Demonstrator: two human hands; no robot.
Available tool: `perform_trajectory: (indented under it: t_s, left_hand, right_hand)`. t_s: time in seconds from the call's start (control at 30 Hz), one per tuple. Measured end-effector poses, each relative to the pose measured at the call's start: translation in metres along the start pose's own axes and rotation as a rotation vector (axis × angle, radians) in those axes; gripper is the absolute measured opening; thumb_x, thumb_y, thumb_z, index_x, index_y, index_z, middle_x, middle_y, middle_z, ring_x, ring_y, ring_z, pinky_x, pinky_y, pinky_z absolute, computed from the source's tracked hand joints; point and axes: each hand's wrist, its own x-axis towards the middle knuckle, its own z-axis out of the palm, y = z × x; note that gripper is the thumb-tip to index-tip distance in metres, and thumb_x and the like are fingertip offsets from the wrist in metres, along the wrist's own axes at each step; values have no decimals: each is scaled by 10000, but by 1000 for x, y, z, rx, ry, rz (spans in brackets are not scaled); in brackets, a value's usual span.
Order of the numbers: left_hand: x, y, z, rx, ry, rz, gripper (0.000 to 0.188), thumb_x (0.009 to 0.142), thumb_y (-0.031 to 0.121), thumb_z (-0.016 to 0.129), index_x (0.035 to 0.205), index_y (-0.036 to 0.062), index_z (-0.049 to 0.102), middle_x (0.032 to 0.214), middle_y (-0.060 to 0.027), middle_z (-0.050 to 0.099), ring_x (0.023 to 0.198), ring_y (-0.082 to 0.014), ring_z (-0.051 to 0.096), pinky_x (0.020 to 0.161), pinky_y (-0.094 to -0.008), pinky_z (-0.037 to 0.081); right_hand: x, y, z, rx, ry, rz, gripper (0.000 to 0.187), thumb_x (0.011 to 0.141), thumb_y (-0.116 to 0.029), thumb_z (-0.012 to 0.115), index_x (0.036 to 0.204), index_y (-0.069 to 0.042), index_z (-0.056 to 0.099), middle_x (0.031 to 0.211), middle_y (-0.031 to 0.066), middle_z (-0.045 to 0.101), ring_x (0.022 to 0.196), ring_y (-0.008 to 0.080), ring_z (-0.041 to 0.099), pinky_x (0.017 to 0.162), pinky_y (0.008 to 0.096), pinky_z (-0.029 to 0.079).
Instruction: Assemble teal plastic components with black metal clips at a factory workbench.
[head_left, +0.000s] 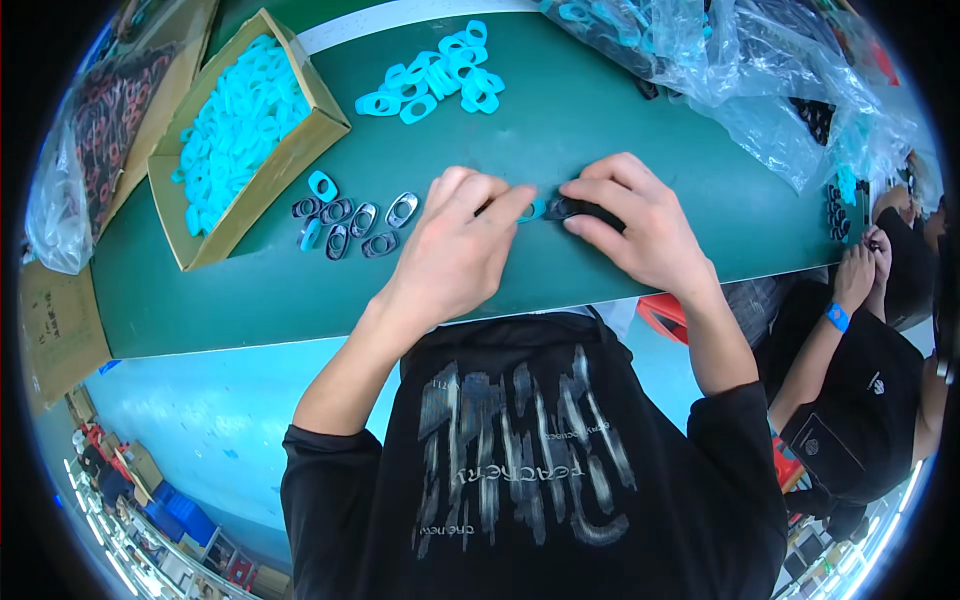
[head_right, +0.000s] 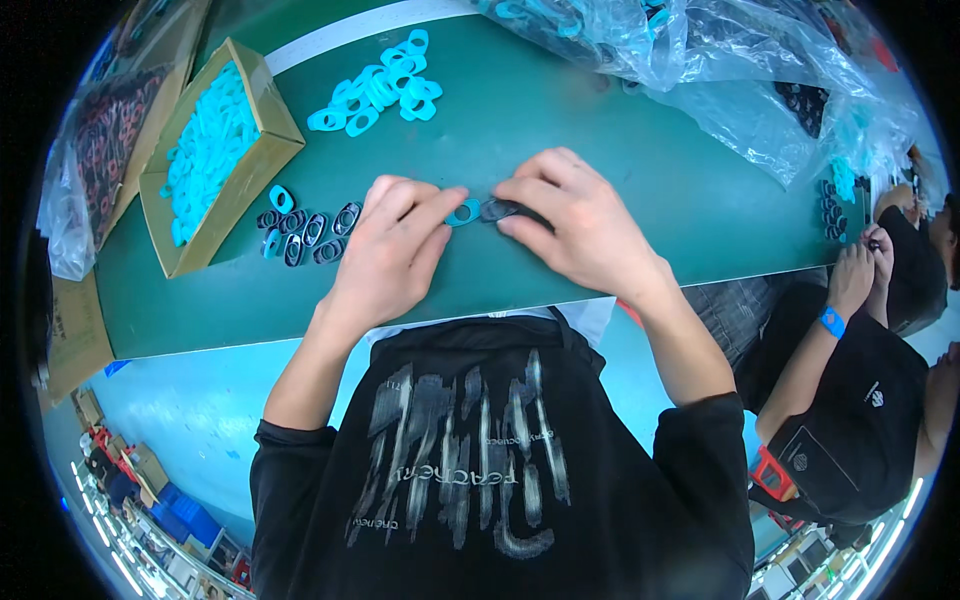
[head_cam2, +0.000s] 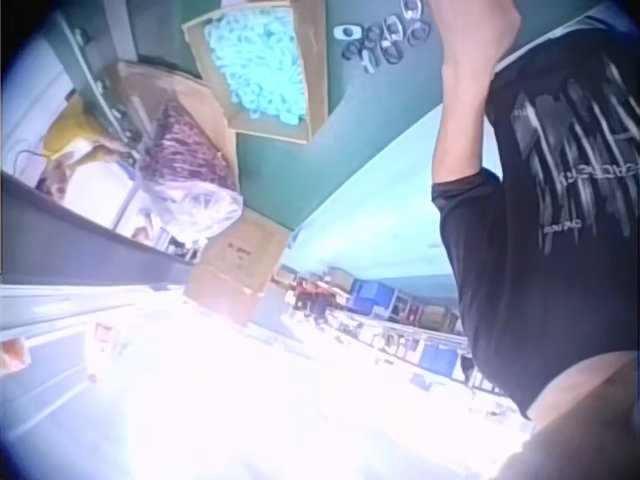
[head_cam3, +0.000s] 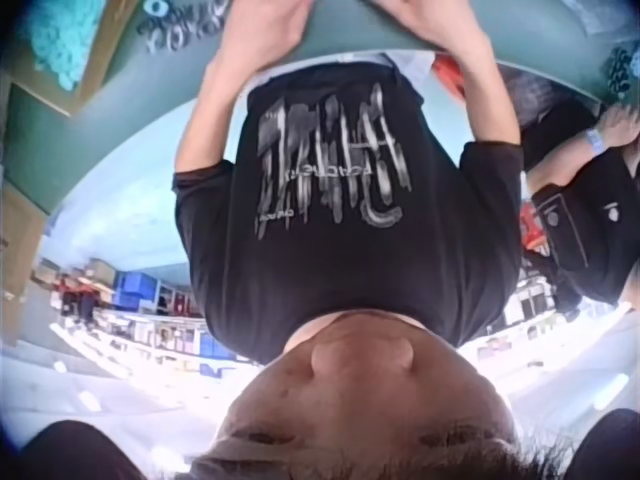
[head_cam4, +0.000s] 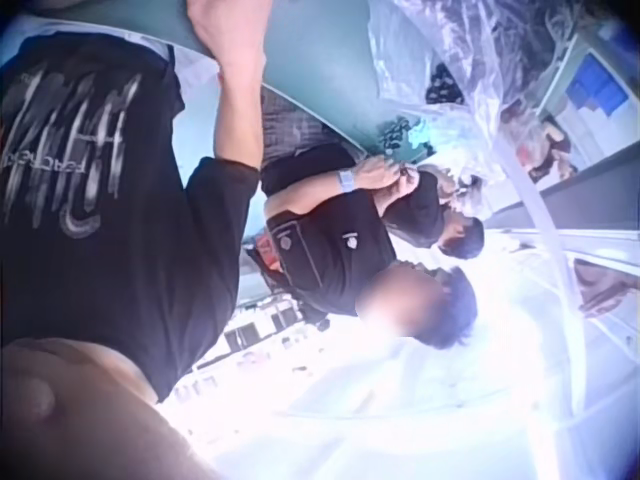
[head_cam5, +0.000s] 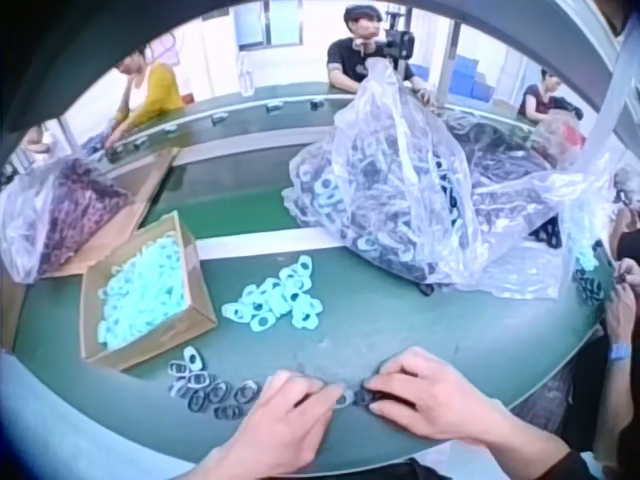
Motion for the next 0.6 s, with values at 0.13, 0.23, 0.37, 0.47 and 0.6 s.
perform_trajectory:
  t_s: [0.13,0.23,0.37,0.47,0.6]
  left_hand:
    - [-10,3,-3,-60,98,-65,347,788,-53,715,1128,11,700,1015,-114,636,966,-314,593,841,-403,503]
    - [-18,5,-7,-84,149,-122,299,798,-55,713,1093,-7,707,992,-120,671,928,-313,623,811,-392,526]
    - [-22,3,-5,-107,214,-69,261,799,-52,718,1057,-22,711,934,-120,691,865,-307,634,776,-385,530]
    - [-22,3,-5,-123,227,-75,246,797,-51,720,1041,-24,713,929,-123,695,854,-308,635,772,-388,531]
    - [-21,3,-4,-131,222,-71,234,792,-54,723,1025,-24,713,925,-128,696,854,-309,636,766,-389,531]
  right_hand:
    - [14,-5,12,7,-51,-125,316,764,-58,802,1069,-26,726,982,83,611,913,273,597,783,376,512]
    - [23,-4,16,-16,-96,-150,306,764,-56,800,1060,-30,729,983,81,607,910,273,592,775,378,510]
    - [27,-5,15,-3,-127,-136,302,760,-58,801,1054,-35,732,988,77,605,914,274,591,781,380,509]
    - [27,0,15,1,-138,-145,310,750,-59,806,1051,-39,736,989,73,602,921,272,586,789,374,506]
    - [31,5,13,7,-163,-163,307,742,-63,808,1040,-40,740,985,68,599,928,267,577,805,368,501]
